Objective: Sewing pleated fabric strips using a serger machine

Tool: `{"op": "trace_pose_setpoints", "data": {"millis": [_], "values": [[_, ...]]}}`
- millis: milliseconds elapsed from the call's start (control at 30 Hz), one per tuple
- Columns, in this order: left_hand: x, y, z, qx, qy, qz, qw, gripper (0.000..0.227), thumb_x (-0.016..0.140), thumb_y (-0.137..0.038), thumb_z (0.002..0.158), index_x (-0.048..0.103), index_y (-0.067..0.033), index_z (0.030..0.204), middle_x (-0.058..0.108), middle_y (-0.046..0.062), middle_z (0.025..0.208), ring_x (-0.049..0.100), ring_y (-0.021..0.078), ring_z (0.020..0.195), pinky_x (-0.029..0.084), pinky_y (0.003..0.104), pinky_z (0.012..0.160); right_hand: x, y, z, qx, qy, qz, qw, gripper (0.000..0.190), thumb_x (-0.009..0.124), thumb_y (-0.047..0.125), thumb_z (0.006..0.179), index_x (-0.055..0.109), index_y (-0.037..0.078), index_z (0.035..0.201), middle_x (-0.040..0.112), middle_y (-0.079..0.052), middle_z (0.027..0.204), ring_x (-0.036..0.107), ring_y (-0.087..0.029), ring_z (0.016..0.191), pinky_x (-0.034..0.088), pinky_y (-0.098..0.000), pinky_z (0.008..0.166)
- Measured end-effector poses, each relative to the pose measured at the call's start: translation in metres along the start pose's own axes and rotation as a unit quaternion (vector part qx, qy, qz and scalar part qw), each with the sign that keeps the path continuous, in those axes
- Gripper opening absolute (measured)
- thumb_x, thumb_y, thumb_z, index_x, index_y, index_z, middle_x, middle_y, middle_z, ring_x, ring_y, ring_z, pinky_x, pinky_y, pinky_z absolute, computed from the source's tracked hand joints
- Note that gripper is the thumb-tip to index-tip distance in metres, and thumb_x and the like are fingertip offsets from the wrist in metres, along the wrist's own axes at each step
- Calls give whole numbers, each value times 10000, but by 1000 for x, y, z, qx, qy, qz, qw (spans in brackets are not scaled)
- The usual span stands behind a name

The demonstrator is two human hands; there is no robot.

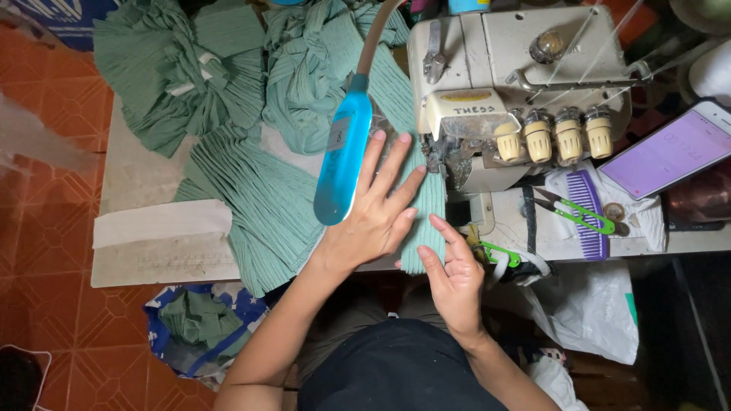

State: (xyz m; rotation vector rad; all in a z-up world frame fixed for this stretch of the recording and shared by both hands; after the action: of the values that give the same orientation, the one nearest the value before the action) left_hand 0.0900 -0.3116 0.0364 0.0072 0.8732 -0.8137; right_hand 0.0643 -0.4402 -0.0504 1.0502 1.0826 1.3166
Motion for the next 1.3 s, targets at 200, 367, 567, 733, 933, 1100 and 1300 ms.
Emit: {"op": "trace_pose_setpoints", "data": {"millis": [200,367,567,733,933,1100,1300], "values": [[11,-3,-5,32,-32,-54,997,368,563,-277,929,649,21,1126,616,228,1199,428,502,1294,385,546,1069,7,7,-3,-9,12,-43,999,467,580,4,919,491,-9,1378,703,-199,1102,611,-155,1053,568,-345,817],[10,26,1,-23,22,42,999,466,559,-502,869,627,-164,1183,594,47,1322,460,309,1306,258,559,1083,5,-2,-5,10,11,5,1000,487,572,15,917,468,-8,1392,697,-218,1093,648,-173,955,605,-345,733],[19,56,17,-67,60,26,996,582,604,-587,842,597,-154,1231,559,88,1368,528,275,1246,65,691,1050,7,4,1,23,2,37,999,466,550,-11,910,466,-38,1367,678,-295,1056,702,-290,790,635,-396,604],[13,68,36,-67,51,4,996,562,706,-483,824,606,-82,1205,585,187,1298,549,369,1200,97,735,1016,9,7,10,18,-1,50,999,450,539,-14,918,457,-57,1359,696,-311,942,731,-333,692,639,-381,553],[31,105,42,-83,70,52,993,597,656,-555,838,595,-131,1253,622,152,1232,379,388,1345,68,707,1054,9,2,30,-33,1,-50,998,345,547,49,955,568,-17,1293,695,-177,592,669,-163,492,583,-268,517],[33,137,48,-195,94,9,976,917,582,-726,784,403,-114,1443,296,292,1489,210,393,1425,-70,647,1102,10,8,40,-18,19,-109,994,344,532,145,972,584,23,1290,717,-89,808,571,-91,460,524,-219,549],[57,169,61,-127,104,130,978,555,521,-28,806,509,-172,1342,468,68,1431,330,421,1341,108,710,1027,17,17,47,-54,36,-140,988,346,498,122,994,563,42,1324,687,-60,691,477,-71,395,454,-209,459]]}}
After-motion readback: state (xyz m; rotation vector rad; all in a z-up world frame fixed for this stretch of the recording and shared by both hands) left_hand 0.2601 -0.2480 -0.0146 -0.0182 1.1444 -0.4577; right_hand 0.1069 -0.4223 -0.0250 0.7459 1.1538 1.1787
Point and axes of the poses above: each hand's wrist, its own z-axis towards the middle knuckle, its own x-axis out of the palm, y = z × x, the point moved 10 cm from there along z, towards the middle knuckle
